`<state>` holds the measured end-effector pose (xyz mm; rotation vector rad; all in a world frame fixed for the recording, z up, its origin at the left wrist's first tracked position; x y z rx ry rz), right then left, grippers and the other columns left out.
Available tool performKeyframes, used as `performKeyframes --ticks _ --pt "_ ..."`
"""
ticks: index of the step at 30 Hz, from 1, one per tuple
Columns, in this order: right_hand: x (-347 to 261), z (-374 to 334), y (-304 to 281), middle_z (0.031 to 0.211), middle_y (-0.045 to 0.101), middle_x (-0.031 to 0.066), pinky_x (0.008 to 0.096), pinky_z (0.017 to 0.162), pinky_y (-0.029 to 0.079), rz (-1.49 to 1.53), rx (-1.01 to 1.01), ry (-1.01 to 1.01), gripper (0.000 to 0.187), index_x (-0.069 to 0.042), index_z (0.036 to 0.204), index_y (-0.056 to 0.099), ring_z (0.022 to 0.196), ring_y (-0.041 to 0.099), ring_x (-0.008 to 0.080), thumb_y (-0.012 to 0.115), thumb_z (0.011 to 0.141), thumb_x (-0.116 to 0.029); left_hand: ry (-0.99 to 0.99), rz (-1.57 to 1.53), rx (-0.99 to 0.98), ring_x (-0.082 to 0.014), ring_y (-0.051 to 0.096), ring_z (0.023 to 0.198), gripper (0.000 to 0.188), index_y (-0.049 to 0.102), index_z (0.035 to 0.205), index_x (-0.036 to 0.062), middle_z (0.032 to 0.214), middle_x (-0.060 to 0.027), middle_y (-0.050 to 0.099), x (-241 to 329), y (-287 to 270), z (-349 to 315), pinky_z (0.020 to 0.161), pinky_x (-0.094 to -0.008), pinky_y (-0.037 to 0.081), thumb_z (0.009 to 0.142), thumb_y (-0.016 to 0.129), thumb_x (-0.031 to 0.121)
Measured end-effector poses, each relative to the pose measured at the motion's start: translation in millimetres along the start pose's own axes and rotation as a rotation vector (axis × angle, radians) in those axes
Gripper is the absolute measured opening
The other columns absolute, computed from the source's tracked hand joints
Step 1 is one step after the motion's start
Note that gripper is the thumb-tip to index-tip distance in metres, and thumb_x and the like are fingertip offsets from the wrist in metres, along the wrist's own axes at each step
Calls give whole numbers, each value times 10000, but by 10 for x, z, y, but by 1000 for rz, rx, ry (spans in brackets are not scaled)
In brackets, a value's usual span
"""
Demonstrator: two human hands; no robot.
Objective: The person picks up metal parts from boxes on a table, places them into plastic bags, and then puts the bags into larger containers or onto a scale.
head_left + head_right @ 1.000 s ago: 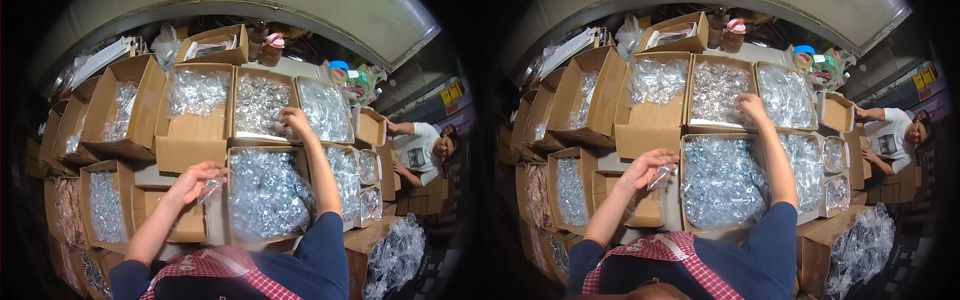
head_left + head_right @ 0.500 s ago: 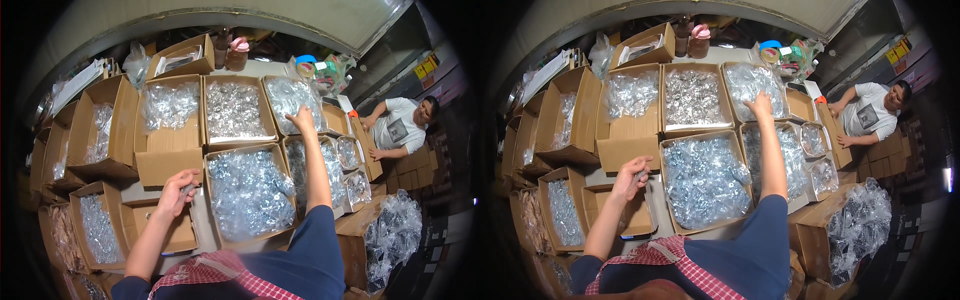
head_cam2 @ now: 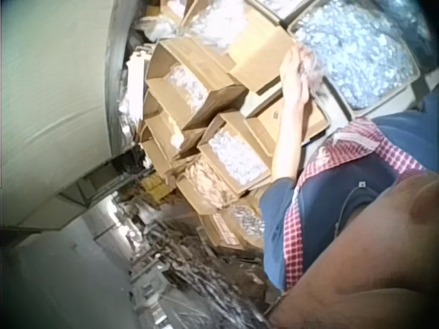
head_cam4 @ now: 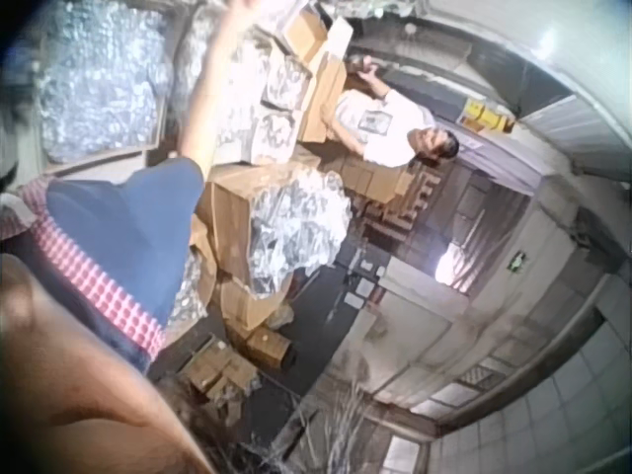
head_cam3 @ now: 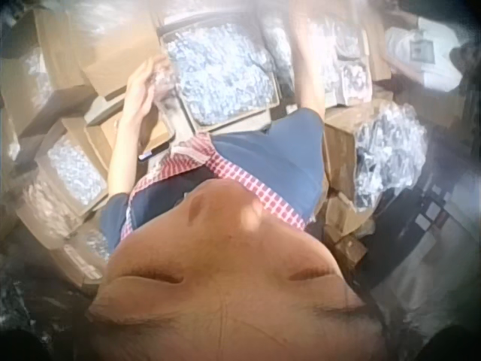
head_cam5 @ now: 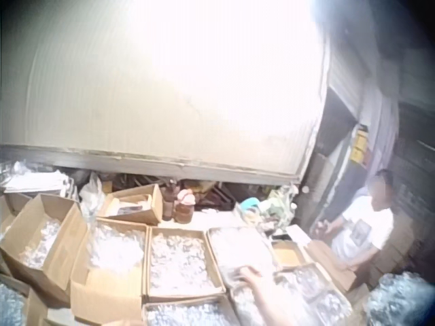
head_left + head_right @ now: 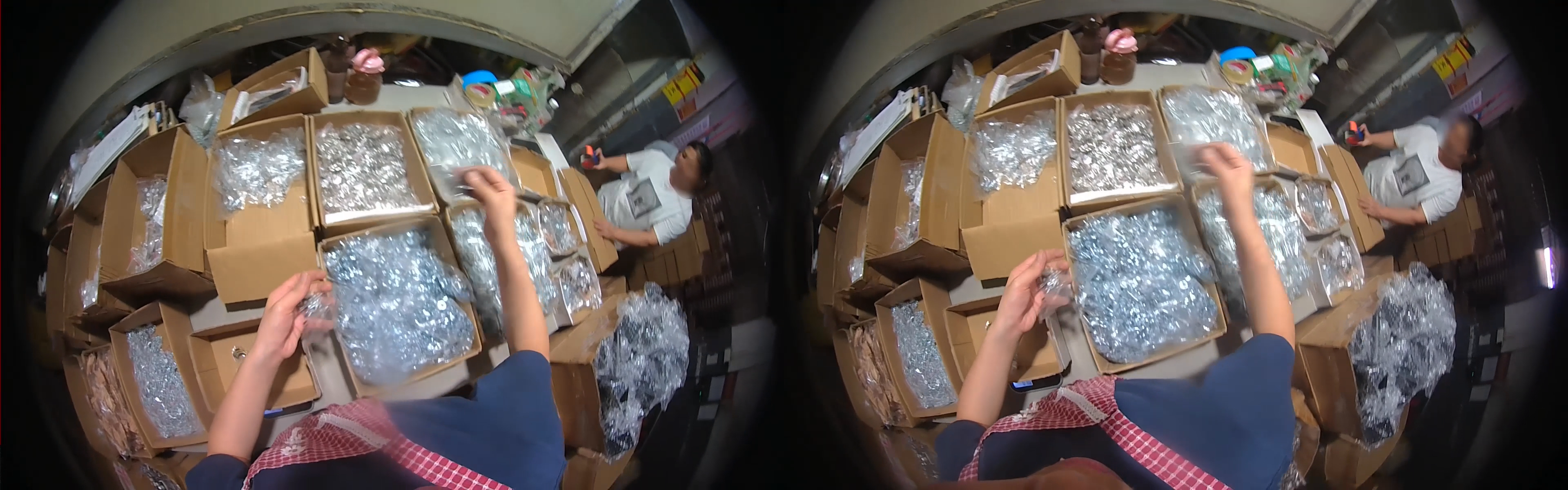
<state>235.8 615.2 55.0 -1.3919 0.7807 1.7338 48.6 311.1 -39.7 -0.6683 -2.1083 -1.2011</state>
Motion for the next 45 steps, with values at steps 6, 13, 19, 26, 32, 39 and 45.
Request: performKeyframes --ticks 6,13,19,26,32,39,45 --pt "-705 -1194 1100 1011 690 130 340 850 505 -522 -822 -447 332 -70 1163 649 921 668 217 646 882 -246 -53 -151 -71 -245 625 946 341 514 1215 31 1046 -122 589 -113 373 -15 631 -384 601 923 557 203" --pt "1024 -244 -1932 1073 601 223 446 909 448 -1609 166 142 473 -9 1064 595 1026 574 383 742 721 -300 4 -229 99 -224 625 798 259 538 1042 36 952 -83 577 -106 -179 -128 601 -328 565 790 570 -12" --pt "1041 -475 -2306 725 614 37 297 591 432 -442 492 101 75 -43 726 618 636 560 160 679 761 -68 97 -313 230 -230 642 861 269 540 1055 34 963 -87 615 -67 -915 -472 636 -348 568 794 544 -31" --pt "574 -464 -1320 947 656 105 422 860 449 948 351 155 244 -40 849 539 857 585 260 519 974 -248 160 -528 354 -205 638 914 254 593 1099 34 1000 -69 649 -126 -1817 -1021 721 -306 557 848 563 5" --pt "655 -459 -3 625 592 79 341 583 474 -321 -197 433 222 -15 826 652 588 591 233 637 857 -234 211 -47 548 -216 628 880 354 553 1165 -3 1097 -121 619 -153 -1688 -1120 742 -325 554 811 578 7" --pt "1107 -399 770 931 677 245 467 810 531 -1445 -303 83 281 59 893 679 890 668 384 660 734 -173 278 588 553 -227 576 1018 445 481 1197 27 1133 -168 576 -399 -1633 -914 864 -335 481 802 673 100" --pt "789 -494 483 690 670 158 404 645 521 -1108 -84 -142 222 -39 852 728 658 670 284 614 707 -162 577 1129 577 -374 474 1234 485 507 1247 40 1328 -227 480 -239 -1539 -1271 1028 -410 388 803 682 124"
Point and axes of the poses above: each hand's wrist, its own z-axis towards the middle knuckle, its own y-axis out of the palm, x = y × z, the point moved 8 cm from there along z, towards the middle knuckle
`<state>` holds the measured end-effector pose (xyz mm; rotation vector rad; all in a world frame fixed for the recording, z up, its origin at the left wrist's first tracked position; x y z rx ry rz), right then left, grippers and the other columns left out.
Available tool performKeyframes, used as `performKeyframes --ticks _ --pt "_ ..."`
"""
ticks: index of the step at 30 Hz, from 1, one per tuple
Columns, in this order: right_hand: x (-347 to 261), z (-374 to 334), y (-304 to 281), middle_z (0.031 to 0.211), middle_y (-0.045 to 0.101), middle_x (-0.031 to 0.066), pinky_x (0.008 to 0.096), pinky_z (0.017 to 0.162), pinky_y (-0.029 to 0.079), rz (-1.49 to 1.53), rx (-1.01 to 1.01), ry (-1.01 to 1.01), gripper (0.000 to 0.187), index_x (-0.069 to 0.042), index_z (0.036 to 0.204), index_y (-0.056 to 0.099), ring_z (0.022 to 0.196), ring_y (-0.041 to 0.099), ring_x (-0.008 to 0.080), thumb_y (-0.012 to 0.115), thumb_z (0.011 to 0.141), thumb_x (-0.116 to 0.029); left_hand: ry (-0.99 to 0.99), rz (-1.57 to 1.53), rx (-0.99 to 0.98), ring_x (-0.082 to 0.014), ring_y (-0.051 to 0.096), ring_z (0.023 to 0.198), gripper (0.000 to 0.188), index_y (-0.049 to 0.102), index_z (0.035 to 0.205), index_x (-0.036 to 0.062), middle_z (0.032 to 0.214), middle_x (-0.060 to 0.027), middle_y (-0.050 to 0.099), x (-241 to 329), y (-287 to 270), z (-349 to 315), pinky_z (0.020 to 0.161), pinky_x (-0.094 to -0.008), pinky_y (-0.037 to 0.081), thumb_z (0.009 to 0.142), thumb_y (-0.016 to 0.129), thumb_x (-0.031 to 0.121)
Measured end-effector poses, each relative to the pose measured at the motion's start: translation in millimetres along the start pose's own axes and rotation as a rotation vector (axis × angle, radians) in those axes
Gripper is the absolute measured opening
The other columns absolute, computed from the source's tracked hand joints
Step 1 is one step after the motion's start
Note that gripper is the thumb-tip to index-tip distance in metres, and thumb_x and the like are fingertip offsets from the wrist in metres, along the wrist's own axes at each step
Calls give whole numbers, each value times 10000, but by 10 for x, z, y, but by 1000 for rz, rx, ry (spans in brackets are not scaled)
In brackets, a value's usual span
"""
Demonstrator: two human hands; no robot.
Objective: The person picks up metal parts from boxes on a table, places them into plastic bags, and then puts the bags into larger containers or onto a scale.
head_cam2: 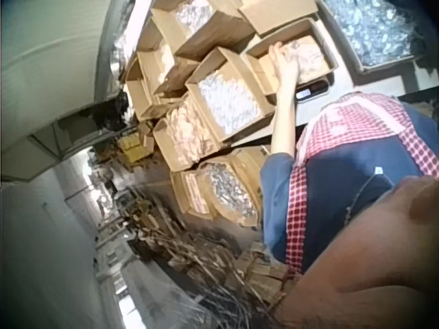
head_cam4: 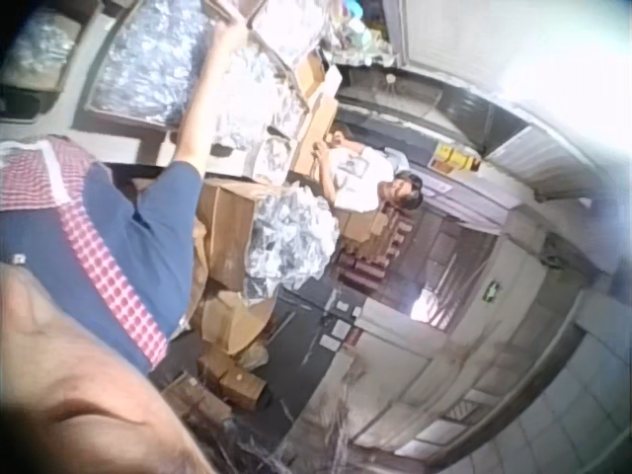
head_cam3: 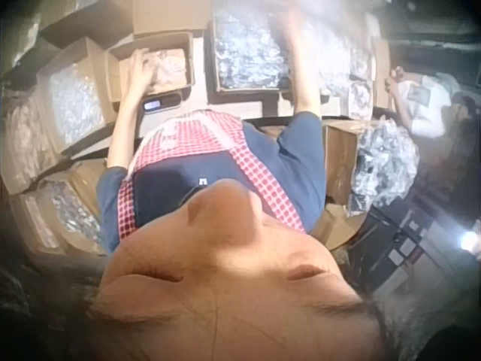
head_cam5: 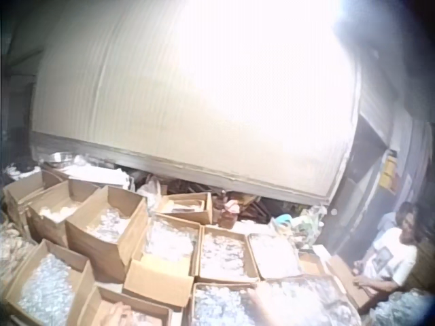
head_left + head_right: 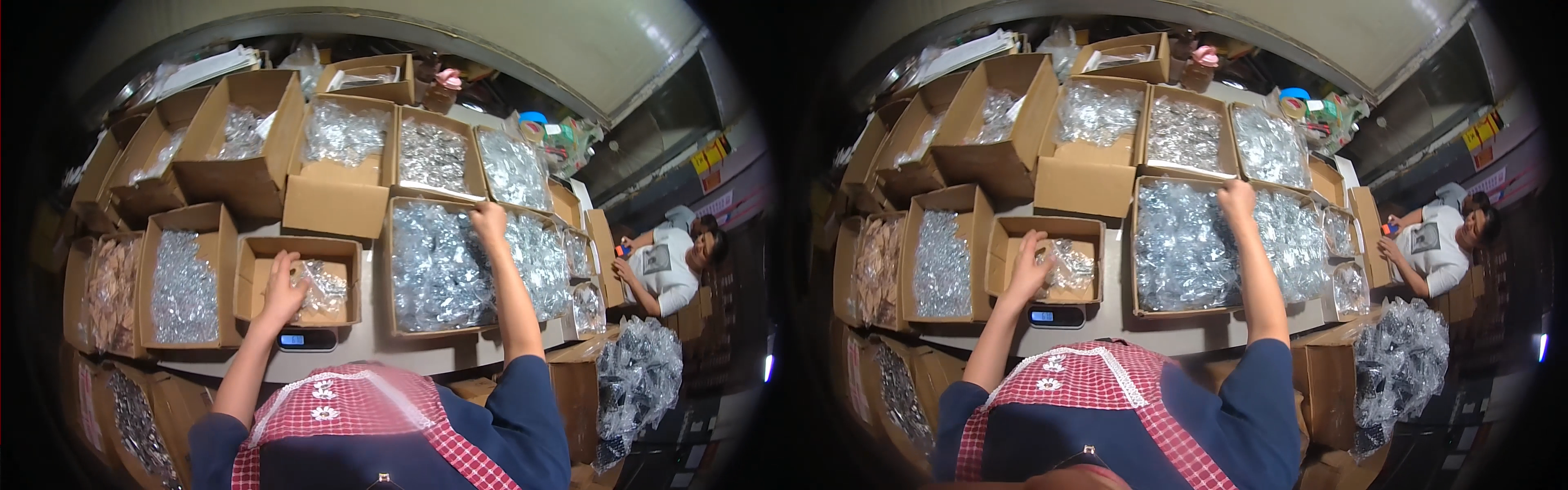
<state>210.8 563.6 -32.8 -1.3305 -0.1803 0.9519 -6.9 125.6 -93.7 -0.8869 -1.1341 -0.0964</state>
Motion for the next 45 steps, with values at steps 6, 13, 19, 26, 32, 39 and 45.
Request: performKeyframes --ticks 6,13,19,26,32,39,45 --pt "-500 39 -472 690 683 170 397 660 528 133 -62 136 282 -5 841 724 659 681 309 646 749 -260 -83 -431 120 -239 558 1148 423 487 1259 -2 1251 -147 534 -119 -820 -237 950 -340 471 847 575 -40" --pt "68 164 398 902 672 263 466 821 520 -322 -34 158 305 7 922 702 896 662 400 632 757 -240 -95 -491 160 -234 590 1104 468 362 1342 -4 1317 -168 466 -65 -1203 -479 903 -315 487 911 547 5" --pt "-458 -125 -422 704 659 153 415 604 482 -137 349 -117 247 -26 822 676 654 647 301 657 767 -266 -102 -557 476 -154 587 1030 386 430 1281 22 1054 -87 615 -553 -2384 -1016 846 -275 443 909 534 46" --pt "-1981 -669 -405 695 601 12 178 531 350 1086 -242 53 88 19 792 662 590 498 52 590 824 -19 -301 -451 562 -127 595 931 265 568 1129 1 1048 -58 628 -1171 -3039 -1483 815 -243 457 864 563 10" --pt "-3281 -1365 662 844 659 58 247 703 485 916 -688 -128 188 38 988 677 767 602 120 656 882 -117 -191 69 184 -272 626 994 339 570 1146 6 1126 -152 616 -1167 -2267 -362 888 -355 488 834 639 120" --pt "-3167 -1443 283 925 680 42 241 822 446 813 -503 -11 204 24 1034 685 890 587 101 630 901 -121 -297 519 -194 -371 642 882 280 665 896 17 908 -188 670 -1745 -1496 384 789 -417 518 733 721 237" --pt "-2321 -1821 49 992 672 95 304 861 490 1032 -248 264 253 40 1052 667 898 629 175 590 858 -104 -340 -464 -127 -204 632 755 212 636 856 14 828 -101 676 -1983 -1639 302 672 -335 499 859 670 223"
Point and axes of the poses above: each hand's wrist, its own z-axis towards the middle knuckle, its own y-axis out of the palm, x = y × z, the point moved 8 cm from there along z, towards the middle knuckle
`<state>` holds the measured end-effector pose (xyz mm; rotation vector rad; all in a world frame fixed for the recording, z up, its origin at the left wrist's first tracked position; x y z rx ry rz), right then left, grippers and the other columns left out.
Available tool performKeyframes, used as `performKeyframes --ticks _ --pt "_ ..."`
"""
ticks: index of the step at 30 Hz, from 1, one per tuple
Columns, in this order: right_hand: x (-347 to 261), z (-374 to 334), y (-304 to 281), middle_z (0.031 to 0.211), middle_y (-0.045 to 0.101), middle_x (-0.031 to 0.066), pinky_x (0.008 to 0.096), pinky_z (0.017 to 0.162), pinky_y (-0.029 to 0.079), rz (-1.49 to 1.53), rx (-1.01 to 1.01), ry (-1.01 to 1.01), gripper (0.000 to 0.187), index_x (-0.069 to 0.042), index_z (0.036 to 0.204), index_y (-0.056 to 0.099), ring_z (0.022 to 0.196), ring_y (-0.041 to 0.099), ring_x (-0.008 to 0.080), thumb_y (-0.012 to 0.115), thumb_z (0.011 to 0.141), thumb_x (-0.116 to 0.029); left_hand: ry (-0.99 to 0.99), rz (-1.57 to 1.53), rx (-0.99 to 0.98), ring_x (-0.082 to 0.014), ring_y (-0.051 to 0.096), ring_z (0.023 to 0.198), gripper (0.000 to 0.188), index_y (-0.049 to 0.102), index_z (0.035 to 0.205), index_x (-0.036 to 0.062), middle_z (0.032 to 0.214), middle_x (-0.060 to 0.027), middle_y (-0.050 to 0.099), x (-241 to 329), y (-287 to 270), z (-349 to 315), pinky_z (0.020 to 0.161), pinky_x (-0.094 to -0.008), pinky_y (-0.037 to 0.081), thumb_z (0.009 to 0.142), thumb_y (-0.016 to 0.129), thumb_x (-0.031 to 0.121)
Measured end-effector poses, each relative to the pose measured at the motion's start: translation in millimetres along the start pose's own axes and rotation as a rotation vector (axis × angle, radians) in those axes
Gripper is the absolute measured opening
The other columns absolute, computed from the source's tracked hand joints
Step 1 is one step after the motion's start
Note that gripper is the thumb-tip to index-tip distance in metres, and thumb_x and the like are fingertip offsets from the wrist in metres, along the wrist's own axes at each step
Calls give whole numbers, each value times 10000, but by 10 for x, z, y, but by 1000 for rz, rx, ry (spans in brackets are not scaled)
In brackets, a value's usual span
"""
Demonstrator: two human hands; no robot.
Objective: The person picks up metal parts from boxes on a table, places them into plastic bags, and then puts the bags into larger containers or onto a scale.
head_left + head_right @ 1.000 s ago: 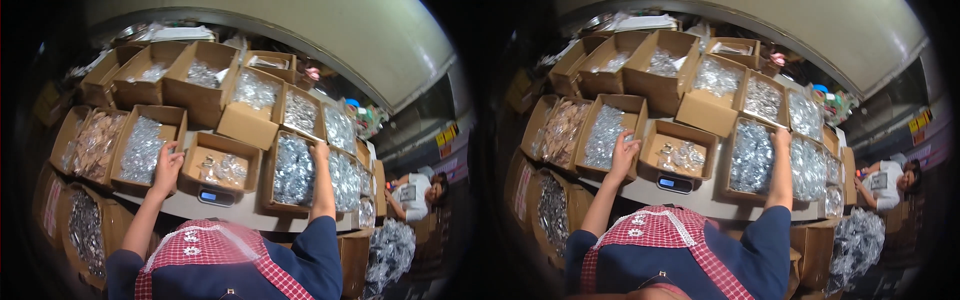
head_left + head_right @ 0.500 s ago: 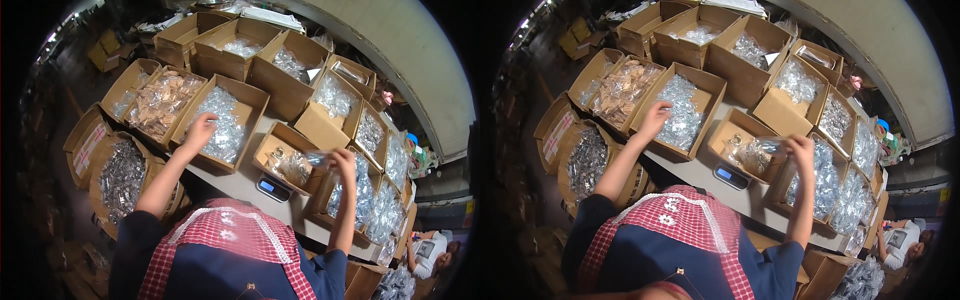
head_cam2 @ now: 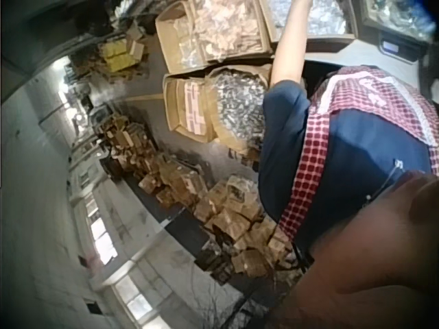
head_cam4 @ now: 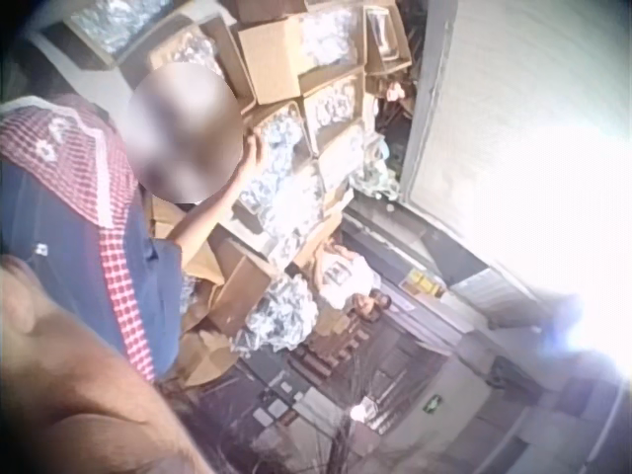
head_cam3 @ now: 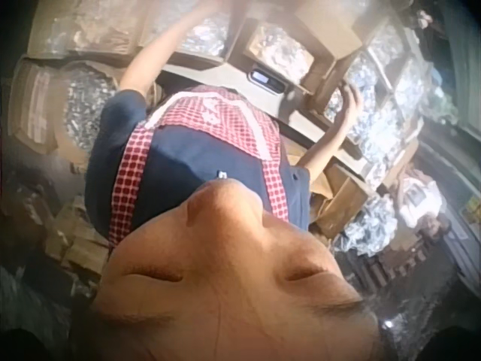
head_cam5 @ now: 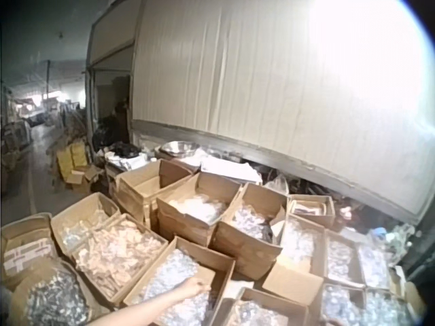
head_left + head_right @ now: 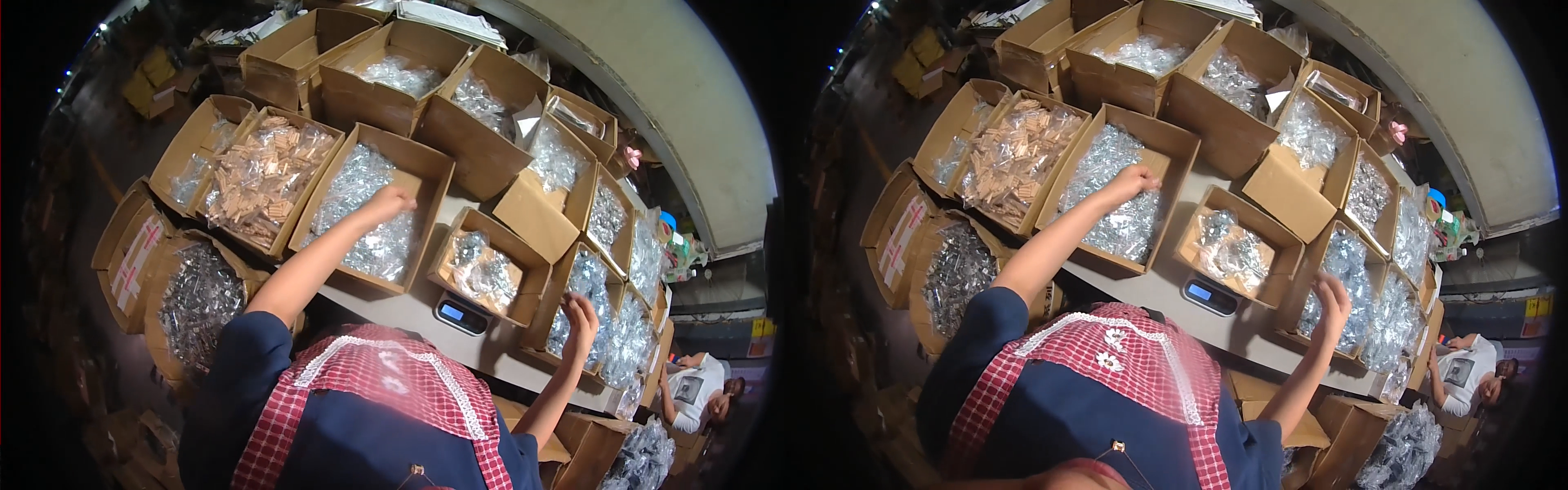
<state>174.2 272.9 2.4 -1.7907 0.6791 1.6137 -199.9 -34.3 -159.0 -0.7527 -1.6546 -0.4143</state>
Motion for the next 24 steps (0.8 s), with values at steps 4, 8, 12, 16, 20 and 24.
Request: performKeyframes --ticks 4,8,12,16,20,24 --pt "405 -182 -106 1024 653 119 301 848 503 129 168 128 302 56 1116 626 904 635 217 590 853 -88 -21 -12 24 -152 608 798 253 629 932 5 857 -77 665 321 -92 -134 742 -283 476 906 638 257" --pt "373 -75 473 987 654 104 286 821 493 114 39 128 291 60 1093 629 891 630 195 609 842 -86 142 918 -47 -302 624 853 234 656 786 -10 867 -151 667 270 85 -90 748 -371 488 796 698 219" --pt "-62 36 1022 949 652 100 275 820 486 39 -109 -10 220 63 1050 635 887 619 177 574 871 -49 136 571 -63 -313 627 875 106 669 752 -3 922 -177 664 316 123 -43 780 -369 490 733 653 100" --pt "-96 129 1379 967 651 100 280 810 500 224 -120 24 205 60 1062 623 841 634 184 581 873 -8 -8 -381 -90 -272 652 810 185 648 824 -5 947 -161 681 445 -121 -116 811 -408 520 768 513 109" --pt "-24 37 1704 1071 645 160 330 822 525 246 -182 77 350 58 1214 545 835 661 228 586 880 -34 -165 -1126 -17 -249 653 734 270 605 865 -44 855 -172 667 856 -423 -493 638 -335 523 807 458 175" --pt "63 0 1651 1143 618 175 341 842 534 291 -146 39 421 30 1282 499 900 647 234 584 875 -32 55 -747 273 -48 358 504 40 530 853 66 632 20 449 1158 -1393 -782 410 -201 216 849 563 88"
Point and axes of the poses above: each hand's wrist, its own z-axis towards the middle knuckle, its own y-axis out of the palm, x = y × z, the point moved 8 cm from there along z, towards the middle knuckle
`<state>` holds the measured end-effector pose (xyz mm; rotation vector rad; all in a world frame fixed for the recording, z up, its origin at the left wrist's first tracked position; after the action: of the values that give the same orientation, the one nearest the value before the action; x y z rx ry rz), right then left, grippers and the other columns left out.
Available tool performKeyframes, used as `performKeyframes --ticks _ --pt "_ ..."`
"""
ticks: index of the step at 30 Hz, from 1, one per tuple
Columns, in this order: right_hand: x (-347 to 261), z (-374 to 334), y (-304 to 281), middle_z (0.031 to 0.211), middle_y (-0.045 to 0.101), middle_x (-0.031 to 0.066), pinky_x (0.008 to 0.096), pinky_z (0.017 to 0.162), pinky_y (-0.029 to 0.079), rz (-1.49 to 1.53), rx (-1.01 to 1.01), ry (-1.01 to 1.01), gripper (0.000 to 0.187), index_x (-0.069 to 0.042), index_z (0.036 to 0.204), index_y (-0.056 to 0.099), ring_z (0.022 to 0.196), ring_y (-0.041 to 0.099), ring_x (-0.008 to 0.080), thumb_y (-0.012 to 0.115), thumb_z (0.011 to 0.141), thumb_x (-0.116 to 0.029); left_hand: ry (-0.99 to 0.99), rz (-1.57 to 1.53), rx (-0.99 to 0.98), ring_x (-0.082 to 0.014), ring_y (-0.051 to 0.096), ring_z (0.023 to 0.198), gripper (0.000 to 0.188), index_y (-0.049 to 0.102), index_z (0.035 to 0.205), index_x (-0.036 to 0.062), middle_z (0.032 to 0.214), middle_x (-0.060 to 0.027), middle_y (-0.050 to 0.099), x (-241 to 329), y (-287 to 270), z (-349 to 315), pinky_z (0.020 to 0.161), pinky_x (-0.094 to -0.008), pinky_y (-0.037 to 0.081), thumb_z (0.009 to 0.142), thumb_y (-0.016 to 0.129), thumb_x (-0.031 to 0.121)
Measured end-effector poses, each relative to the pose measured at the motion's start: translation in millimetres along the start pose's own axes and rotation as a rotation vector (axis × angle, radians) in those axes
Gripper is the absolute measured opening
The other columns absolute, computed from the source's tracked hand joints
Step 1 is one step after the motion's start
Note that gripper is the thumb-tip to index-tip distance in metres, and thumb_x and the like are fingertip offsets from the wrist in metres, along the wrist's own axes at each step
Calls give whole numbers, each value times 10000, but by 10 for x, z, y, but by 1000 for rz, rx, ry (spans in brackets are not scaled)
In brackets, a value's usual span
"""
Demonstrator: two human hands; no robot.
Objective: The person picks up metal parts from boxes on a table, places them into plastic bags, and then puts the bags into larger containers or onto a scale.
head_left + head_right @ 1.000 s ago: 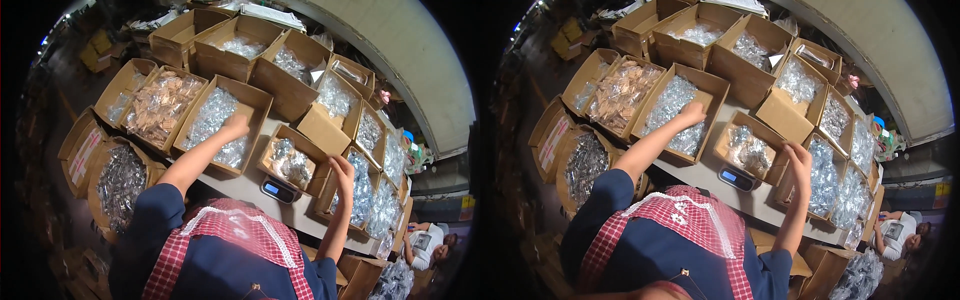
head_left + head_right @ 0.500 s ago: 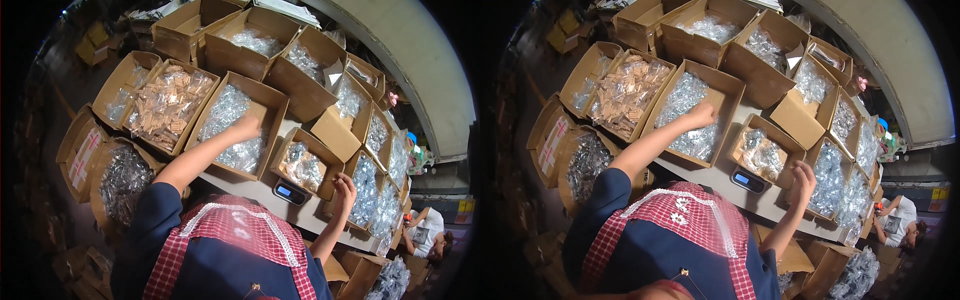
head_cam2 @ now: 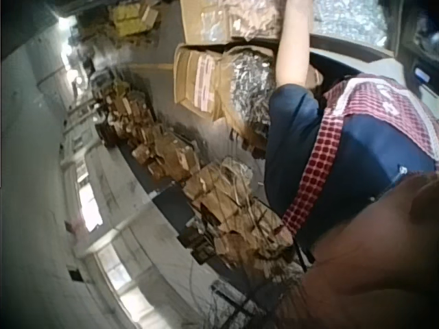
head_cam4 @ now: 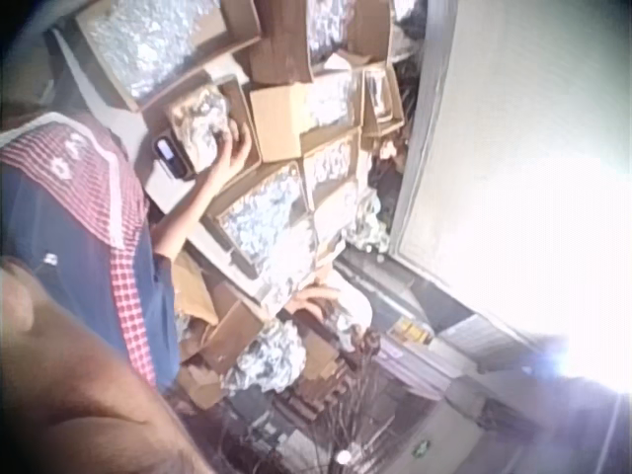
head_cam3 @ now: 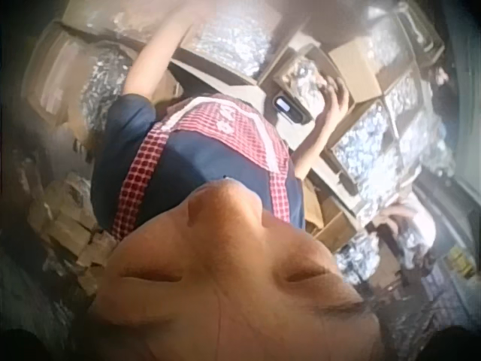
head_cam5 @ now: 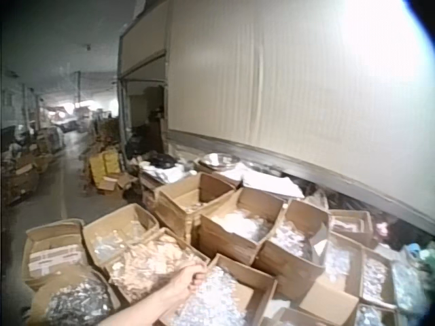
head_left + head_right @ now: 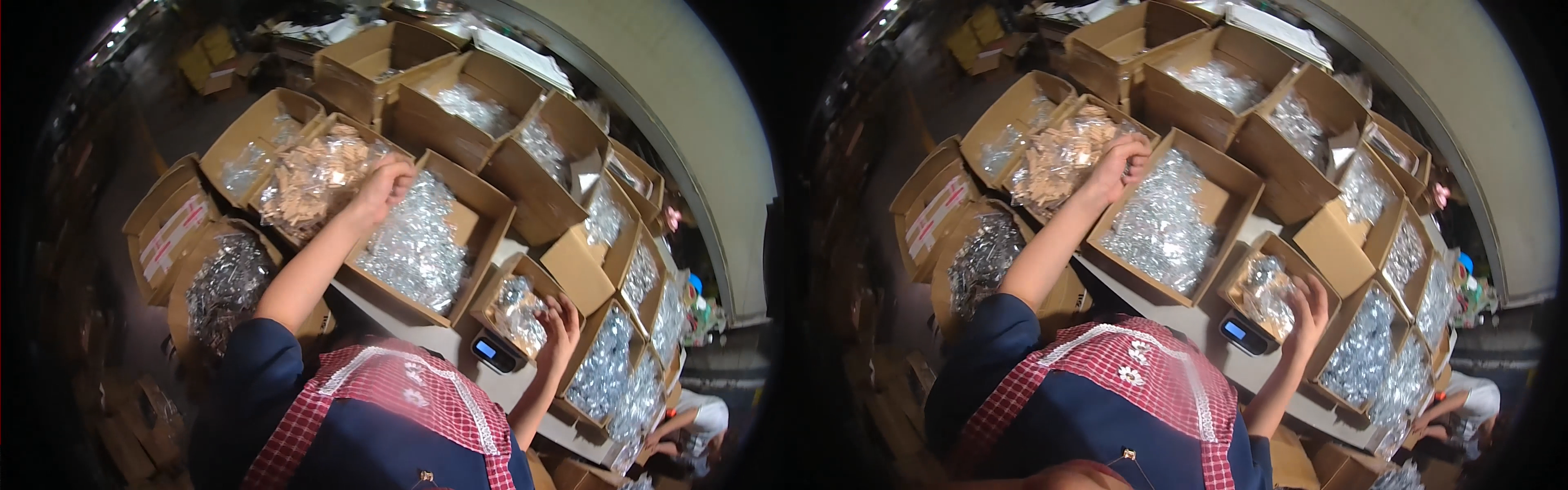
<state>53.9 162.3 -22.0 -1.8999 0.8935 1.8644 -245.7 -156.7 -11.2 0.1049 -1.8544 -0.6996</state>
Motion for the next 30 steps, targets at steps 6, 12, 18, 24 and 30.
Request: performKeyframes --ticks 6,12,18,24,30 --pt "43 5 -208 1210 587 157 294 785 517 4 88 -8 436 14 1260 509 881 629 185 601 834 10 433 1840 777 -278 673 888 612 531 1160 9 988 -170 649 1047 -875 -399 756 -406 521 796 726 461" --pt "2 44 5 1219 584 159 288 792 509 -35 57 5 438 35 1258 505 851 631 175 595 830 8 280 1273 511 -176 616 863 237 631 923 58 913 -47 645 712 -1507 -430 763 -337 479 801 737 231" --pt "-113 33 73 1215 578 158 298 793 520 5 110 -94 437 15 1300 484 842 619 197 578 878 -48 319 108 373 -34 405 532 128 524 820 97 778 -8 579 1284 -1845 -477 435 -182 259 739 580 15" --pt "-79 -32 78 1101 623 149 310 752 497 49 256 -102 496 -29 1336 414 789 598 201 616 901 -156 347 218 643 -84 453 448 178 602 793 96 711 -13 588 2035 -3672 137 398 -227 312 814 642 268" --pt "-225 -369 200 998 615 100 265 718 481 -152 412 -93 510 -15 1311 442 733 592 155 650 878 -188 215 1610 716 -225 673 765 443 700 799 41 833 -123 700 1607 -4007 969 627 -354 505 794 693 483"
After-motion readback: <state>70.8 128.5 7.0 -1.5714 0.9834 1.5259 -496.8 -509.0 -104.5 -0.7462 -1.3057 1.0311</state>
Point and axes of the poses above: each hand's wrist, its own z-axis towards the middle knuckle, its own y-axis out of the palm, x = y × z, the point moved 8 cm from there along z, towards the middle knuckle
